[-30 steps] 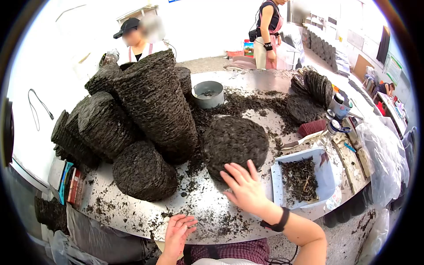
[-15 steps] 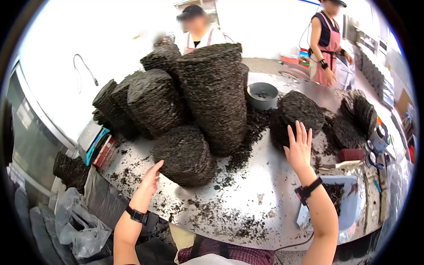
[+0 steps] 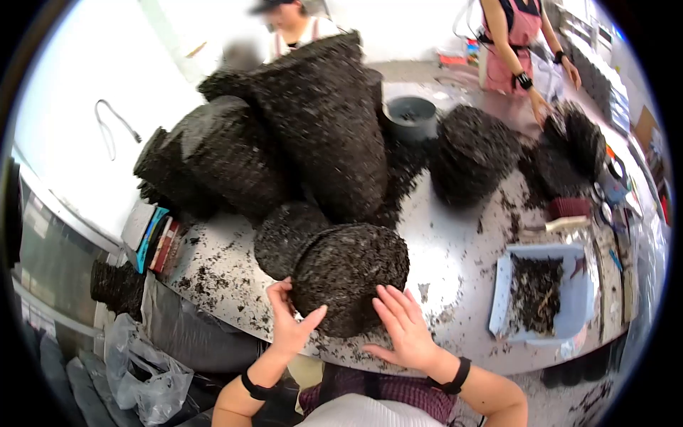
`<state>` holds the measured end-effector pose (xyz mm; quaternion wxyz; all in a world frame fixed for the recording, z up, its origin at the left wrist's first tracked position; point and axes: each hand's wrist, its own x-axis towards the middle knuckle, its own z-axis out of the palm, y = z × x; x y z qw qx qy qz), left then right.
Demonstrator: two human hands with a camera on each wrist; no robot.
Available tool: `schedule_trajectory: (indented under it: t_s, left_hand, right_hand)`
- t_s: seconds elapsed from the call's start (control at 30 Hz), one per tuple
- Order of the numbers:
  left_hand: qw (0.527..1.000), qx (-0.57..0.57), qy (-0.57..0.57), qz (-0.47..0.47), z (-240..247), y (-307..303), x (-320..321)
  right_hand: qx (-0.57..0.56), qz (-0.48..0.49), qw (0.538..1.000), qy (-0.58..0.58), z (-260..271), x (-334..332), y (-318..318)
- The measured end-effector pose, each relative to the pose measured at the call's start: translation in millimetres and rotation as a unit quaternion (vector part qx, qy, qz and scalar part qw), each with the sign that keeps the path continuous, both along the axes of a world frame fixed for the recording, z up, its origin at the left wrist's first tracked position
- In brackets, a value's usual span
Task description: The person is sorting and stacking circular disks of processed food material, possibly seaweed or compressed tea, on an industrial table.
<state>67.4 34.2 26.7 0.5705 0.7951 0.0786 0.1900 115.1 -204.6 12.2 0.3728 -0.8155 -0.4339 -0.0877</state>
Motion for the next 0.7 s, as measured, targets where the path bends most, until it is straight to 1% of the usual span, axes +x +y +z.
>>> schedule_trajectory:
  t_s: [0.07,0.1,0.2,0.23,0.27,0.33,0.43,0.53,0.57,0.67,0.7]
  left_hand:
    - [0.997,-0.062,0.052,-0.019,-22,-21,-4]
    - [0.992,-0.092,0.078,-0.033,-40,-26,-7]
    - [0.953,-0.276,0.118,-0.047,-34,-35,-14]
    - [0.939,-0.320,0.104,-0.065,-34,-33,-17]
    - [0.924,-0.364,0.107,-0.050,-28,-35,-20]
    - [0.917,-0.333,0.172,-0.135,-51,-32,-22]
    - [0.882,-0.434,0.156,-0.095,-56,-45,-29]
    - [0.855,-0.481,0.179,-0.070,-53,-48,-30]
    - [0.867,-0.467,0.165,-0.064,-51,-50,-31]
    - [0.895,-0.423,0.127,-0.052,-49,-54,-30]
    - [0.903,-0.410,0.123,-0.047,-52,-53,-32]
  right_hand:
    - [-0.001,0.014,0.999,0.030,-2,-10,-2]
    - [0.004,0.004,0.998,0.057,-12,-14,-3]
    - [-0.001,-0.019,0.997,0.080,-26,-20,-9]
    - [0.020,-0.039,0.995,0.094,-24,-20,-12]
    - [0.035,-0.056,0.992,0.111,-23,-20,-14]
    - [0.029,-0.051,0.991,0.120,-24,-18,-16]
    - [-0.015,-0.035,0.998,0.054,-21,-17,-10]
    - [0.018,-0.052,0.990,0.129,3,-23,-3]
    - [0.038,-0.054,0.984,0.166,10,-23,-2]
    - [0.049,-0.051,0.979,0.193,9,-23,-3]
    - [0.067,-0.050,0.972,0.218,9,-24,-4]
